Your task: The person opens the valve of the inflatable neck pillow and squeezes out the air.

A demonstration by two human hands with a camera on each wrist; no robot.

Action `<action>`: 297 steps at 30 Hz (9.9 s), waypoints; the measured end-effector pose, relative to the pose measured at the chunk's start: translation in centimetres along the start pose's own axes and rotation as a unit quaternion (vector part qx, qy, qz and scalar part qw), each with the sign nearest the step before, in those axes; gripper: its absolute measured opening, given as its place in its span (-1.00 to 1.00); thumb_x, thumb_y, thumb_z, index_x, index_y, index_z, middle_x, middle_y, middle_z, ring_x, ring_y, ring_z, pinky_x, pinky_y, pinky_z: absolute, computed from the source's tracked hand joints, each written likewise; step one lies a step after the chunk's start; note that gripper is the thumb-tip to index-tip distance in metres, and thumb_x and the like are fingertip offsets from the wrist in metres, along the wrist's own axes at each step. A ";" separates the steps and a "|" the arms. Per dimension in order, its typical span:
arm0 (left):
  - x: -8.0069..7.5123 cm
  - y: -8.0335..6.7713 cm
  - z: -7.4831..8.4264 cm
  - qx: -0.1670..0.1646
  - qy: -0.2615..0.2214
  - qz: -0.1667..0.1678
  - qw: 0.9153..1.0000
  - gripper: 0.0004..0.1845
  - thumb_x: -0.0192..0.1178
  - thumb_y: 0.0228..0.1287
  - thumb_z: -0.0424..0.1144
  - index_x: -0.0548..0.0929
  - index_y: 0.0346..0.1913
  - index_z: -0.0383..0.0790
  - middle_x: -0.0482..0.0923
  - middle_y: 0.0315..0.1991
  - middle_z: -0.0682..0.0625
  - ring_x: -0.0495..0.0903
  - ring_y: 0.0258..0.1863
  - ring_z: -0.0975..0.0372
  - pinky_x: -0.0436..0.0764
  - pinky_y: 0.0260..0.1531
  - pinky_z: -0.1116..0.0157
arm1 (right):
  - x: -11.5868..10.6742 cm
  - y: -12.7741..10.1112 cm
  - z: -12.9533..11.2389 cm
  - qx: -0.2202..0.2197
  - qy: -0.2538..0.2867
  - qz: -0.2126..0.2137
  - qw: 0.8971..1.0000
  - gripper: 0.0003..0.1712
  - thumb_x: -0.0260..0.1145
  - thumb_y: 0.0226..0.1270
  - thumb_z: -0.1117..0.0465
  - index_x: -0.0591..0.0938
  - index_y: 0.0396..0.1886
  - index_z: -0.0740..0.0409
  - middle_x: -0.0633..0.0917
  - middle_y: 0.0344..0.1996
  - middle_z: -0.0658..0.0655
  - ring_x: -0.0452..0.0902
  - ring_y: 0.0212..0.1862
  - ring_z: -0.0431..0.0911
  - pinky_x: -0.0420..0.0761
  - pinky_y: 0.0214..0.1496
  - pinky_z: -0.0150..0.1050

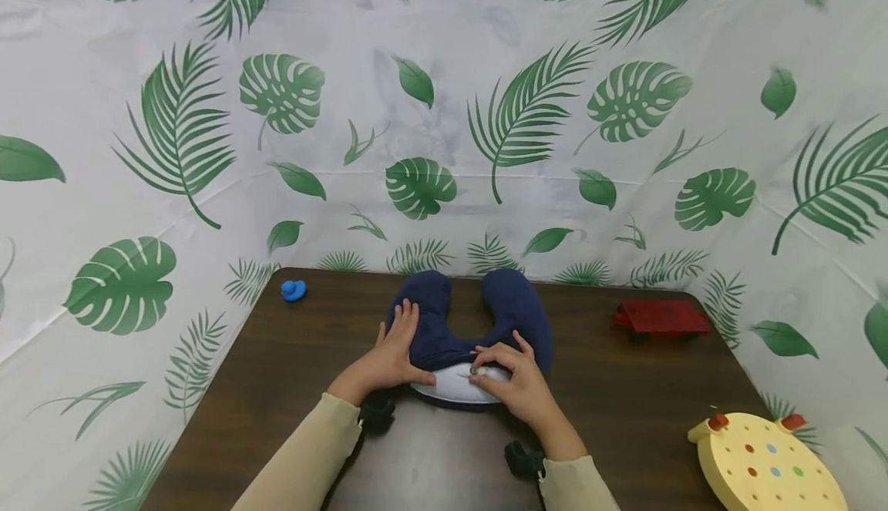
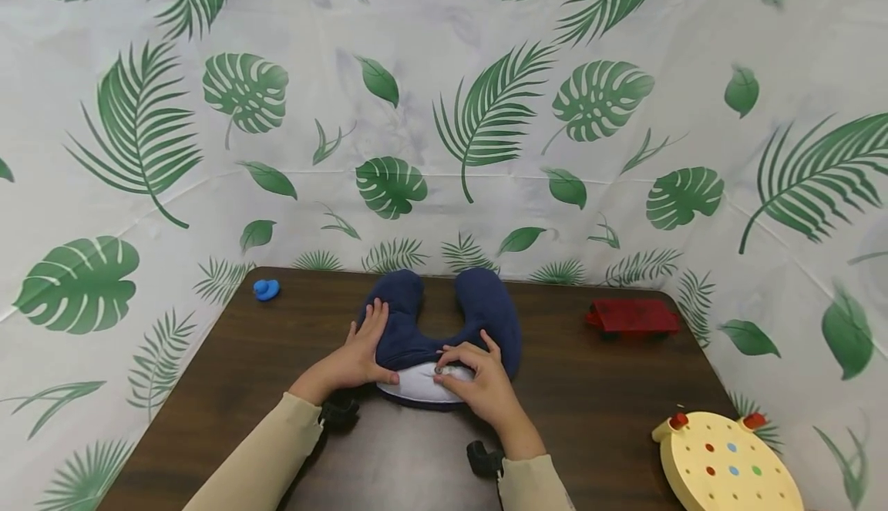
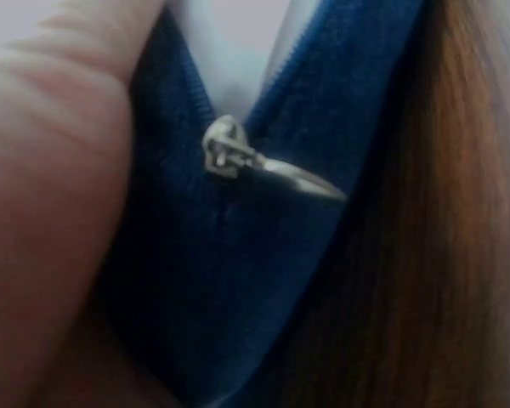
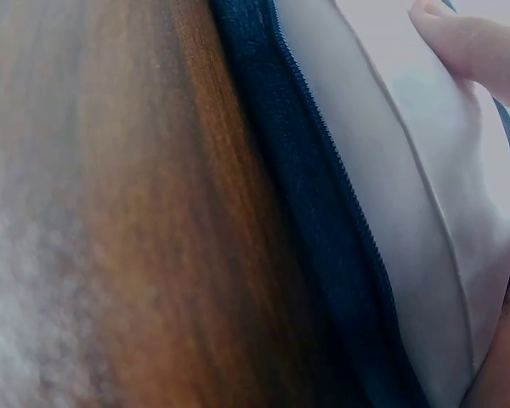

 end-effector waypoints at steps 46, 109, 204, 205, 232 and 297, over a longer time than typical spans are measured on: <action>-0.3 0.6 0.1 -0.037 0.030 0.088 0.995 0.79 0.81 -0.28 0.30 -0.29 0.81 -0.20 0.32 0.43 -0.33 0.33 0.39 -0.16 0.40 0.48 -0.16 | -0.3 0.3 0.2 0.005 -0.003 0.013 1.000 -0.71 0.70 0.24 0.15 0.81 -0.12 -0.28 0.86 -0.03 -0.13 0.77 0.26 0.02 -0.18 0.69 0.38; 0.1 0.4 0.0 -0.035 0.016 0.080 0.996 0.75 0.79 -0.19 0.26 -0.33 0.81 -0.15 0.27 0.48 -0.38 0.34 0.39 -0.19 0.37 0.47 -0.20 | -0.1 0.2 -0.1 -0.010 0.004 0.012 1.000 -0.75 0.66 0.28 0.19 0.79 -0.15 -0.23 0.85 -0.07 -0.09 0.77 0.23 0.07 -0.19 0.65 0.41; 0.1 0.8 -0.2 -0.041 0.010 0.075 0.996 0.89 0.83 -0.26 0.21 -0.54 0.74 -0.26 0.09 0.72 -0.44 0.21 0.65 -0.34 0.17 0.62 -0.34 | -0.1 0.3 0.3 0.013 -0.002 0.006 1.000 -0.75 0.69 0.26 0.13 0.79 -0.18 -0.28 0.84 -0.09 -0.18 0.77 0.25 -0.03 -0.17 0.68 0.37; 0.0 0.8 -0.2 -0.040 0.006 0.076 0.996 0.88 0.84 -0.25 0.20 -0.53 0.75 -0.26 0.09 0.71 -0.45 0.21 0.65 -0.35 0.16 0.62 -0.34 | -0.1 0.3 0.2 0.011 -0.002 0.007 1.000 -0.75 0.69 0.26 0.14 0.79 -0.18 -0.27 0.84 -0.09 -0.17 0.77 0.25 -0.02 -0.17 0.67 0.38; 0.0 1.0 -0.2 -0.057 0.016 0.078 0.995 0.89 0.83 -0.29 0.24 -0.53 0.77 -0.14 0.32 0.61 -0.45 0.40 0.57 -0.27 0.19 0.60 -0.32 | -0.1 0.2 0.2 0.003 0.009 0.012 1.000 -0.78 0.67 0.28 0.16 0.81 -0.18 -0.20 0.85 -0.10 -0.08 0.78 0.23 0.08 -0.18 0.65 0.45; 0.8 -0.5 3.5 0.007 0.176 0.033 0.984 0.53 0.72 -0.33 0.48 0.27 0.64 -0.33 -0.48 0.78 -0.42 -0.46 0.79 -0.26 -0.18 0.73 -0.28 | 0.0 0.2 0.7 0.002 0.007 -0.007 1.000 -0.78 0.67 0.29 0.16 0.81 -0.19 -0.24 0.84 -0.11 -0.14 0.77 0.26 0.03 -0.19 0.66 0.45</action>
Point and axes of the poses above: each hand's wrist, its own y-axis towards the middle knuckle, its own x-axis out of the palm, z = x × y, the point moved 6 cm from there along y, towards the middle knuckle
